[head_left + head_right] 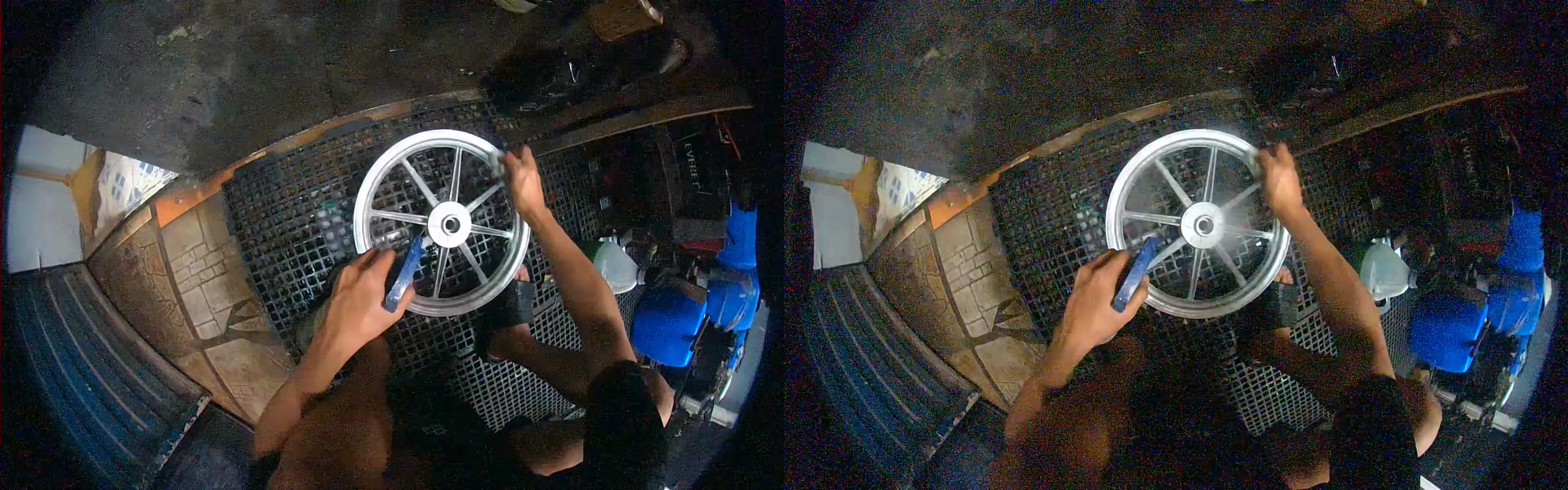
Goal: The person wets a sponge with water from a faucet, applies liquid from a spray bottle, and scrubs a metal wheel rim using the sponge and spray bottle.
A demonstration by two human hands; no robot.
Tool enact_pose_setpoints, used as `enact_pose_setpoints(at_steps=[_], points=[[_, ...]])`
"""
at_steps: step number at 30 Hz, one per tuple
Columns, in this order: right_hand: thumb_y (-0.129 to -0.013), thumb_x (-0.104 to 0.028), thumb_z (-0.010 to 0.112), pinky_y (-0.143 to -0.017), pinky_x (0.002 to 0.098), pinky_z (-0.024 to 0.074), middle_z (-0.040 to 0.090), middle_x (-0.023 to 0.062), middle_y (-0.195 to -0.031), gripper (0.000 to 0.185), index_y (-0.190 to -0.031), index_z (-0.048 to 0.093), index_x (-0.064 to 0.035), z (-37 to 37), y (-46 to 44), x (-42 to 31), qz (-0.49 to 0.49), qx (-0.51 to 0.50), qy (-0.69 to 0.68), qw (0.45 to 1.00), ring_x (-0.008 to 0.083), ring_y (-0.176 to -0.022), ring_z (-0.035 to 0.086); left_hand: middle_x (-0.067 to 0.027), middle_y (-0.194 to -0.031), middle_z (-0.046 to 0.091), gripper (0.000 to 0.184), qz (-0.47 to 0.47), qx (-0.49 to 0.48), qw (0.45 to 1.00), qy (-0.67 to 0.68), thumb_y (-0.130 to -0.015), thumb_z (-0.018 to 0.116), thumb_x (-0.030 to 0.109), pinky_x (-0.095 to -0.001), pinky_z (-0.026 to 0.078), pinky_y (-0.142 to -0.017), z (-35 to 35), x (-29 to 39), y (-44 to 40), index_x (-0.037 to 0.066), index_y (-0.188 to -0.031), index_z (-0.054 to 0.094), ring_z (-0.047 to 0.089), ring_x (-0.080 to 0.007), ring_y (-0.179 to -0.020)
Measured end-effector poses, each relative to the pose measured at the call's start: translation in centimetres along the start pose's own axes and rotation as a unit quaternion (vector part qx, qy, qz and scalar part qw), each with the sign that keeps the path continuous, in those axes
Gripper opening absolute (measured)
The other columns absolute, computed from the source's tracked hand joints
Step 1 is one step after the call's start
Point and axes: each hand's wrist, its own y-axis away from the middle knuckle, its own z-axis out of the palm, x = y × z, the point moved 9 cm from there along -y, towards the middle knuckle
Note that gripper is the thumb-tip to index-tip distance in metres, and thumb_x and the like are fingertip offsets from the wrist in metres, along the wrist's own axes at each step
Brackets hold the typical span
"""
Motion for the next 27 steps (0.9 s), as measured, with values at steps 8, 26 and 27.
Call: enact_pose_setpoints(at_steps=[8,26,27], points=[[-0.085,-0.013,0.056,-0.077,0.0429,0.0503,0.055,0.0209,-0.107,0.024,-0.107,0.061,-0.0040,0.9,-6.1,-7.3,-0.054,0.084,-0.185,0.978,0.0369,-0.092,0.060,-0.0237,-0.098,0.062,0.036,-0.017,0.056,0.998,-0.033,-0.075,0.071,0.020,-0.0513,0.050,-0.079,-0.2,-0.9,-0.5,-0.001,-0.102,0.059,0.061,-0.0455,-0.089],[-0.075,-0.010,0.072,-0.085,0.0376,0.0520,0.067,0.0200,-0.106,0.039,-0.113,0.067,-0.0036,3.8,2.4,-7.6,-0.029,-0.174,-0.135,0.975,0.0300,-0.096,0.068,-0.0246,-0.100,0.064,0.035,-0.043,-0.016,0.999,-0.005,-0.077,0.070,0.022,-0.0513,0.049,-0.085,4.0,-2.0,-1.8,0.000,-0.102,0.060,0.061,-0.0458,-0.095],[-0.075,-0.010,0.072,-0.085,0.0376,0.0520,0.067,0.0203,-0.105,0.039,-0.113,0.067,-0.0039,4.0,2.6,-7.5,-0.019,-0.190,-0.124,0.974,0.0294,-0.095,0.068,-0.0246,-0.099,0.064,0.035,-0.040,-0.015,0.999,-0.007,-0.077,0.069,0.022,-0.0511,0.049,-0.085,4.2,-2.2,-1.8,0.000,-0.103,0.060,0.061,-0.0457,-0.095]])
